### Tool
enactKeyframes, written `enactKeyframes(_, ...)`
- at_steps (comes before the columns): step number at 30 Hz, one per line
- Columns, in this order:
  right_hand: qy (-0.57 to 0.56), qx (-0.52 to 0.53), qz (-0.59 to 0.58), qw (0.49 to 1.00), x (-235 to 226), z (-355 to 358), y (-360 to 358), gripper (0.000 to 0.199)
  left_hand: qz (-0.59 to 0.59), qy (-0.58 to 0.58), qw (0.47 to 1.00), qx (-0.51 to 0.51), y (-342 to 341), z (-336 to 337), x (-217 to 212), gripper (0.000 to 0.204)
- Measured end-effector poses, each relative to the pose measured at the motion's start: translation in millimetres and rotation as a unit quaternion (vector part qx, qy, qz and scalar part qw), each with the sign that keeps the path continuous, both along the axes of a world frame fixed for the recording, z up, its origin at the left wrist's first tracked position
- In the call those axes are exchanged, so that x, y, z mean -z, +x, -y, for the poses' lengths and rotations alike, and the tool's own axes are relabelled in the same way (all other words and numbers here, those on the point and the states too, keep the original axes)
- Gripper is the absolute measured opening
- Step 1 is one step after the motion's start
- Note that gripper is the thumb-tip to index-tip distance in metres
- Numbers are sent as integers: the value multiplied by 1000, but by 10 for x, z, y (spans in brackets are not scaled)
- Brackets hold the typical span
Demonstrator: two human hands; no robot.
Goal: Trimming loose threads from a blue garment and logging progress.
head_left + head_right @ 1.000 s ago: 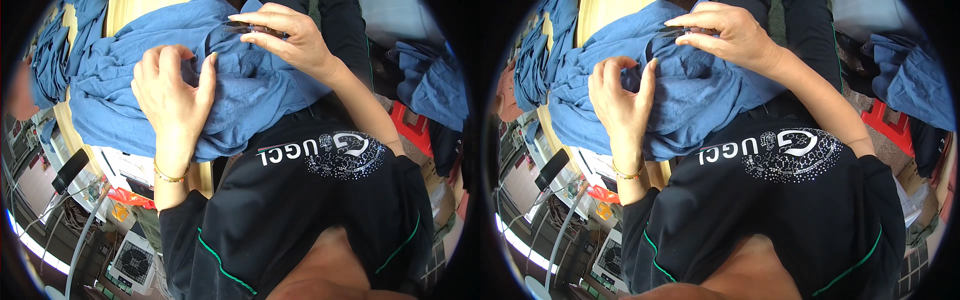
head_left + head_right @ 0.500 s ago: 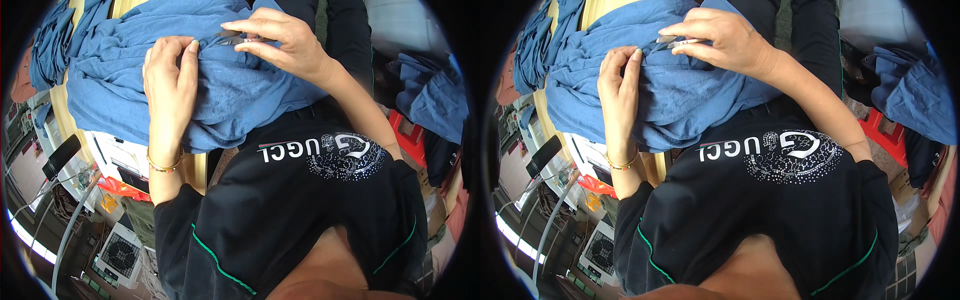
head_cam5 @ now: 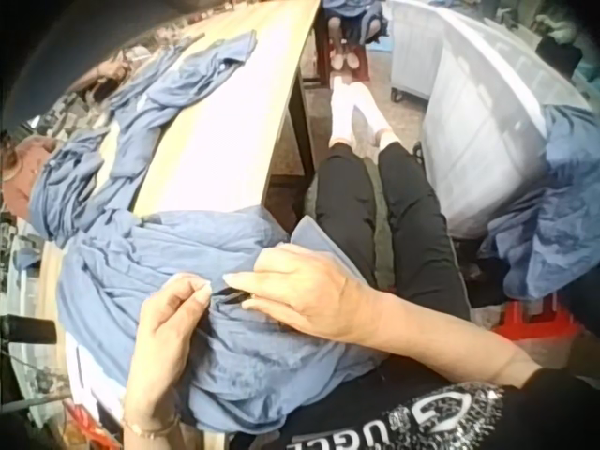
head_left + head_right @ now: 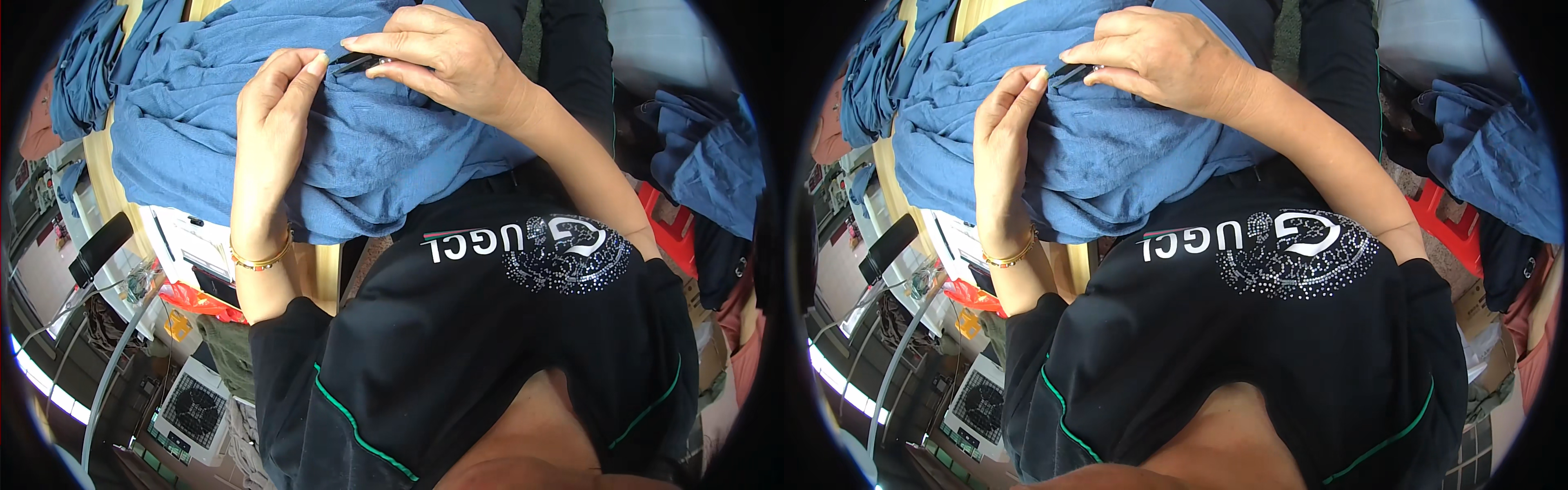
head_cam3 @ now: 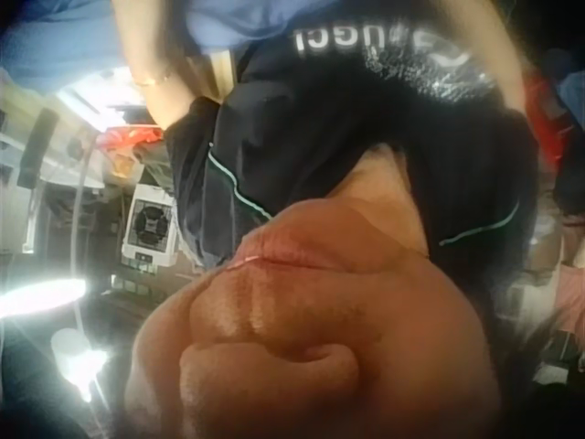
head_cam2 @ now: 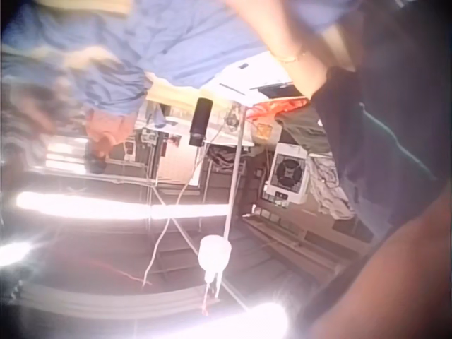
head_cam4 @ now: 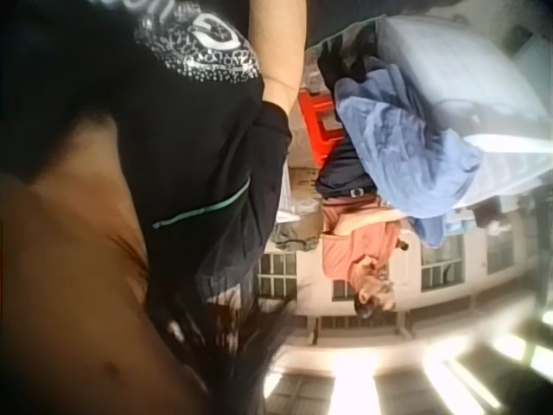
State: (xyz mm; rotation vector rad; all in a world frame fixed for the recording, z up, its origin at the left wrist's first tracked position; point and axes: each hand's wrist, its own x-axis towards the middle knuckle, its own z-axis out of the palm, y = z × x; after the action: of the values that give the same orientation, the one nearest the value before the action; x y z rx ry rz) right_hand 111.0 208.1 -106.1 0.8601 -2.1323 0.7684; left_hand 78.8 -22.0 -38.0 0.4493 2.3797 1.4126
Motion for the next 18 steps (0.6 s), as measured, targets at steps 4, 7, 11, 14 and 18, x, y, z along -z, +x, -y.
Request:
enactKeyframes(4, 18, 13, -10, 1000, -14, -37, 31, 28, 41, -4, 999, 1, -32, 5, -21, 20)
enactKeyframes(7, -67, -11, 8, 998, -10, -138, 31, 25, -28, -124, 984, 123, -30, -32, -248, 24)
enactKeyframes(11, -306, -121, 79, 941, 82, -448, 45, 26, -254, -287, 880, 279, 58, -115, -591, 40)
enactKeyframes(14, -247, 67, 273, 927, -212, -722, 311, 28, -175, -351, 835, 385, -209, -140, -948, 43)
enactKeyframes(18, -296, 144, 254, 909, -184, -999, 448, 27, -300, -287, 825, 383, -1133, 10, -1782, 40)
